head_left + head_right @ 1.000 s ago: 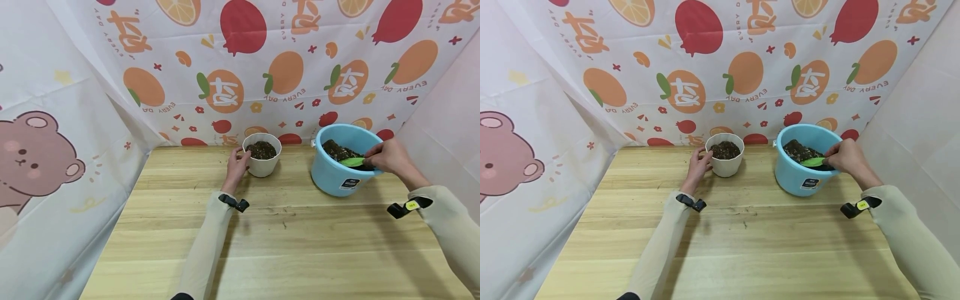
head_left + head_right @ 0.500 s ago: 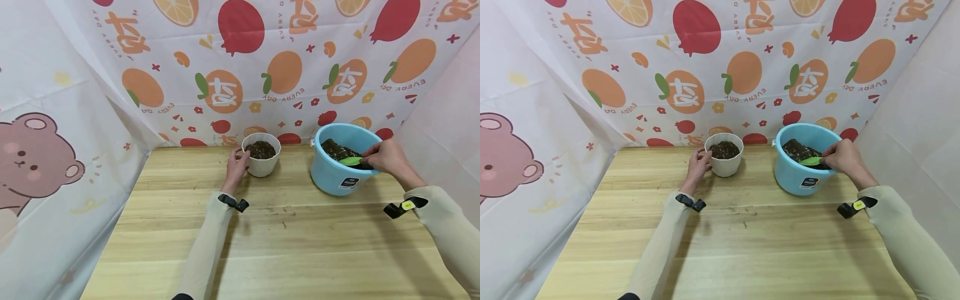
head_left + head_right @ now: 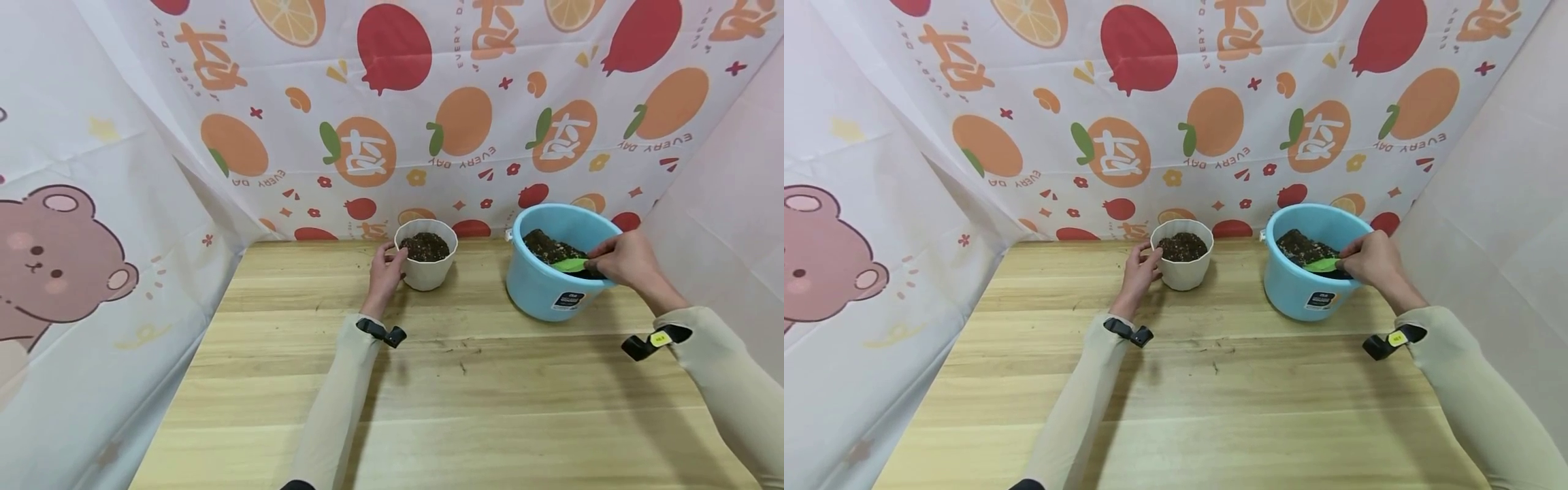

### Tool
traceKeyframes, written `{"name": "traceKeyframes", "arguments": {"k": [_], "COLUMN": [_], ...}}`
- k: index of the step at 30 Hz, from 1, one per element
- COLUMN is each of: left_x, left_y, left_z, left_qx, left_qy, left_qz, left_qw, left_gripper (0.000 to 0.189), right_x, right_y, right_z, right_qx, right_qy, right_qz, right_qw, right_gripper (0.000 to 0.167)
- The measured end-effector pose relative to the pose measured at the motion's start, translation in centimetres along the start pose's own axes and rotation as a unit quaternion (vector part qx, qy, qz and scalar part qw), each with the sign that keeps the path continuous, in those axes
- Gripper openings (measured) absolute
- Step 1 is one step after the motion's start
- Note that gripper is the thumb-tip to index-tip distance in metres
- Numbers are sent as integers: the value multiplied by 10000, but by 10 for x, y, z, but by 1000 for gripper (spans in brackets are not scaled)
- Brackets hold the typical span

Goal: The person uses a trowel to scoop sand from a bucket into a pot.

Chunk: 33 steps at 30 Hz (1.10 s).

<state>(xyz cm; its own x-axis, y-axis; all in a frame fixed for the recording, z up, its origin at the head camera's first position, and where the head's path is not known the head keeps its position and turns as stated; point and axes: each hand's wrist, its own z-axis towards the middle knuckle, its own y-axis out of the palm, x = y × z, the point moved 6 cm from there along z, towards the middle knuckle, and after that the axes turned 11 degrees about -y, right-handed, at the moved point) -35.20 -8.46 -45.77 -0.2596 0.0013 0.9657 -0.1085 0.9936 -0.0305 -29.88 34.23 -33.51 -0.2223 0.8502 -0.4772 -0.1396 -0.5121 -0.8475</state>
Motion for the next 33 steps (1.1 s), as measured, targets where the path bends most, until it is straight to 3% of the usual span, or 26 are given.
{"name": "traceKeyframes", "arguments": {"k": [33], "left_x": [-2], "left_y": [0], "left_z": [1], "left_qx": [47], "left_qy": [57], "left_qz": [-1], "left_qw": [10000], "left_gripper": [52], "right_x": [-7], "right_y": [16], "right_z": [6], "right_qx": [296], "right_qy": [7], "right_qz": [-10], "right_qw": [9996], "right_gripper": [17]}}
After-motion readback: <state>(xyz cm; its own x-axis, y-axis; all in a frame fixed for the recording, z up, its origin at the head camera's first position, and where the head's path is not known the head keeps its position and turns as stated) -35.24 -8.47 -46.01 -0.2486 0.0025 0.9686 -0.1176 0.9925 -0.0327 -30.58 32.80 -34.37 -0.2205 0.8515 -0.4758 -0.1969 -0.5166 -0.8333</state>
